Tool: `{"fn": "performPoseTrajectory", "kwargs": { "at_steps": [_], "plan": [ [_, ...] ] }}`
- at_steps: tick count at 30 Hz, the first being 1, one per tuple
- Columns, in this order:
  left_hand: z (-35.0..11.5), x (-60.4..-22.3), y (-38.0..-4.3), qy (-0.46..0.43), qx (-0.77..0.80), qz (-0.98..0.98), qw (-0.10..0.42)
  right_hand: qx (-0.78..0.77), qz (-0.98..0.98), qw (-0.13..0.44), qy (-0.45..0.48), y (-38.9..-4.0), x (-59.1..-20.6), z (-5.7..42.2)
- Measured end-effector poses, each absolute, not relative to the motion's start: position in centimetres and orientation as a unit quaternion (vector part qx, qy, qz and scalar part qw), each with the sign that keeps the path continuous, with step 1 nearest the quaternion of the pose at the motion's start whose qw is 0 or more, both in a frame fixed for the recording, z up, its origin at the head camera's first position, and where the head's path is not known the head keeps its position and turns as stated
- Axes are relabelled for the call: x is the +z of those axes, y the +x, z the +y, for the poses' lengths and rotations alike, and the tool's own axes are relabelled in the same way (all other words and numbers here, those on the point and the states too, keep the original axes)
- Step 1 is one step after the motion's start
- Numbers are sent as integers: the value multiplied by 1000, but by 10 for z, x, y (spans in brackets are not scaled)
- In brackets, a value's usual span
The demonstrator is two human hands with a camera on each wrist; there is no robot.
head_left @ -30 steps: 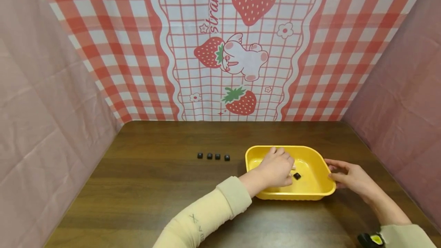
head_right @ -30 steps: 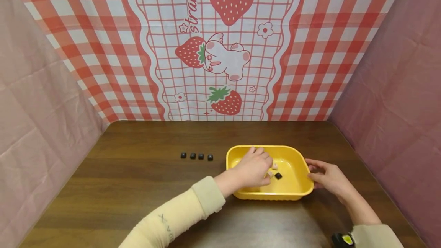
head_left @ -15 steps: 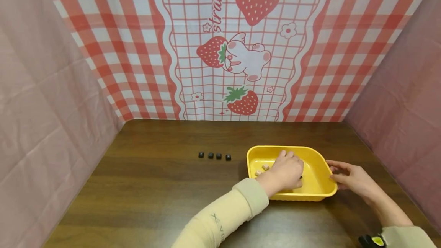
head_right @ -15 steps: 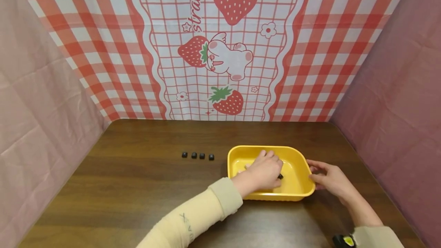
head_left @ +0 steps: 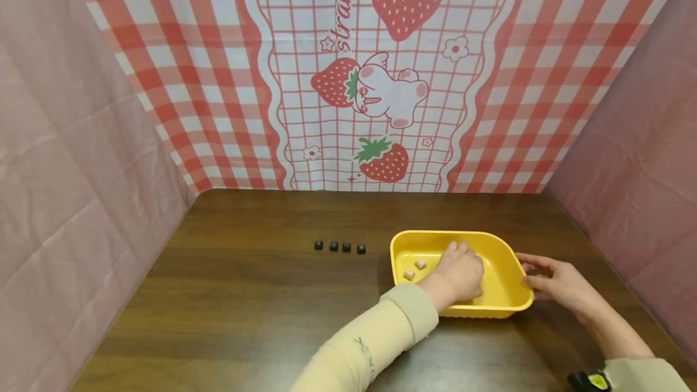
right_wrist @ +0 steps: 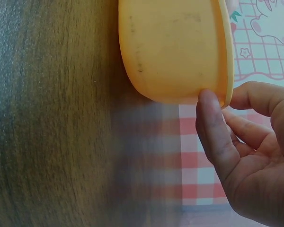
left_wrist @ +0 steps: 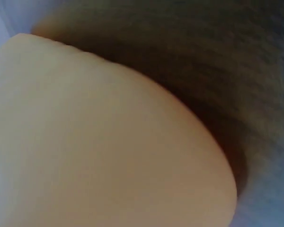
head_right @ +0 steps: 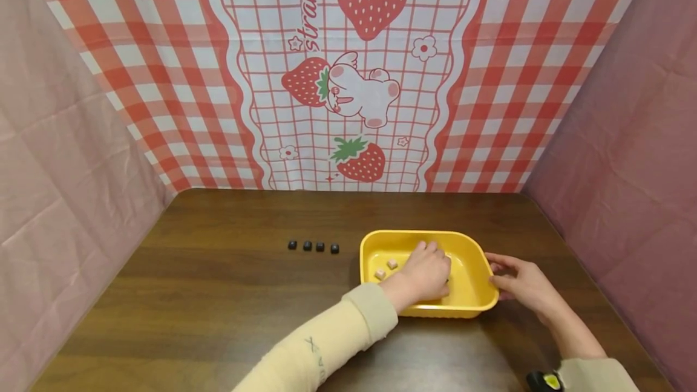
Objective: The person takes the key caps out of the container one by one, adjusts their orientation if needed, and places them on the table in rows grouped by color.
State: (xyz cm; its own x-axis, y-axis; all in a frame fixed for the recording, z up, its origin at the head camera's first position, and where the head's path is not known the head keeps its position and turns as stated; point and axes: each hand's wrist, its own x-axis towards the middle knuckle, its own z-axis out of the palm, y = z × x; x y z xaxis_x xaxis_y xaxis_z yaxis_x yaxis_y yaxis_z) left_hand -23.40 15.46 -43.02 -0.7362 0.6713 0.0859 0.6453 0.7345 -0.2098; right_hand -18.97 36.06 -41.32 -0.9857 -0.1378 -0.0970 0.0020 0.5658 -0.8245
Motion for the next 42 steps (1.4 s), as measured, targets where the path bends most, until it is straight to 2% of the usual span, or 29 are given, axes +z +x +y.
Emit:
{"fn": "performPoseTrajectory", "kwargs": {
  "at_steps": [20, 42],
  "plan": [
    [157, -441, -238, -349, 69, -932, 71, -464, 881, 80, -40, -189, -413, 362],
    [155, -436, -237, -367, 73, -925, 67, -464, 881, 86, -42, -189, -412, 362]
  ]
}}
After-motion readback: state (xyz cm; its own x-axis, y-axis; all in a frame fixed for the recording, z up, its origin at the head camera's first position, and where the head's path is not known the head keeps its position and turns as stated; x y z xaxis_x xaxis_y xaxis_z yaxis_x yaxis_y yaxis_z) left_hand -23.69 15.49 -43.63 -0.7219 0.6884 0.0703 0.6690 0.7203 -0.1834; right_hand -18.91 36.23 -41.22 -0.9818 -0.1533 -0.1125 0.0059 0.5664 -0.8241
